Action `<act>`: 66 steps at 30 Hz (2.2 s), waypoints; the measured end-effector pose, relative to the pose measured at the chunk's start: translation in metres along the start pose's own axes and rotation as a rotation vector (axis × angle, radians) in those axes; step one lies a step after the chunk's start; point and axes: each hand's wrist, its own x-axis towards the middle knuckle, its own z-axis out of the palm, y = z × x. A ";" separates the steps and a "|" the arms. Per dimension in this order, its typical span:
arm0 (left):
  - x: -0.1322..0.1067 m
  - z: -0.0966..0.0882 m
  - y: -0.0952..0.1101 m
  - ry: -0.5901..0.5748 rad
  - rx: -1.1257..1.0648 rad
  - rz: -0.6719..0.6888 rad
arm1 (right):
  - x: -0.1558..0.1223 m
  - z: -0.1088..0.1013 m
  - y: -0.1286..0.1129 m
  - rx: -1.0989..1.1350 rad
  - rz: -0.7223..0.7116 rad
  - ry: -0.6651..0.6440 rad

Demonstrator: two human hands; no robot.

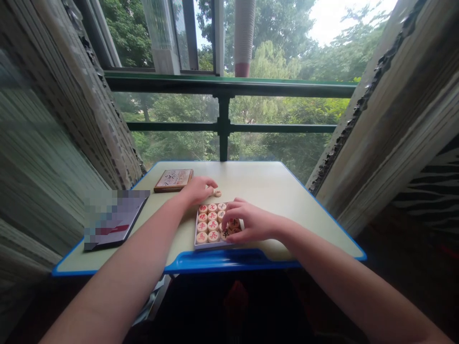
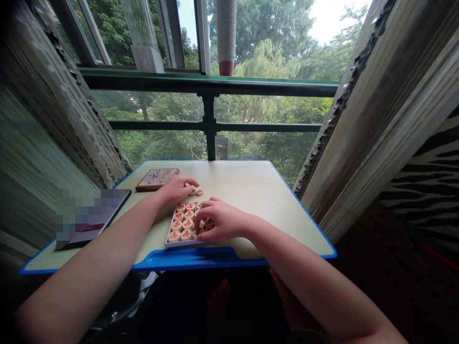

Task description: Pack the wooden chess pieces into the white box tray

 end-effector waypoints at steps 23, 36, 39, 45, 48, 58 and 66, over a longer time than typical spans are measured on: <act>-0.005 -0.009 0.013 0.023 0.003 0.025 | 0.003 0.002 0.001 -0.046 -0.008 -0.073; -0.008 -0.012 0.017 0.016 0.018 0.041 | 0.002 -0.006 0.012 0.083 0.180 0.127; -0.006 -0.012 0.014 0.008 0.079 0.030 | 0.003 -0.007 0.014 0.025 0.205 0.109; -0.001 -0.006 0.003 -0.060 0.315 -0.010 | 0.004 -0.006 0.015 0.026 0.206 0.028; -0.001 -0.005 0.001 -0.096 0.317 -0.037 | 0.004 -0.006 0.015 0.035 0.214 0.029; 0.000 -0.004 -0.001 -0.160 0.254 0.005 | 0.005 -0.006 0.018 0.080 0.202 0.145; 0.002 0.003 -0.004 -0.188 0.124 0.068 | 0.010 0.005 0.042 0.031 0.274 0.344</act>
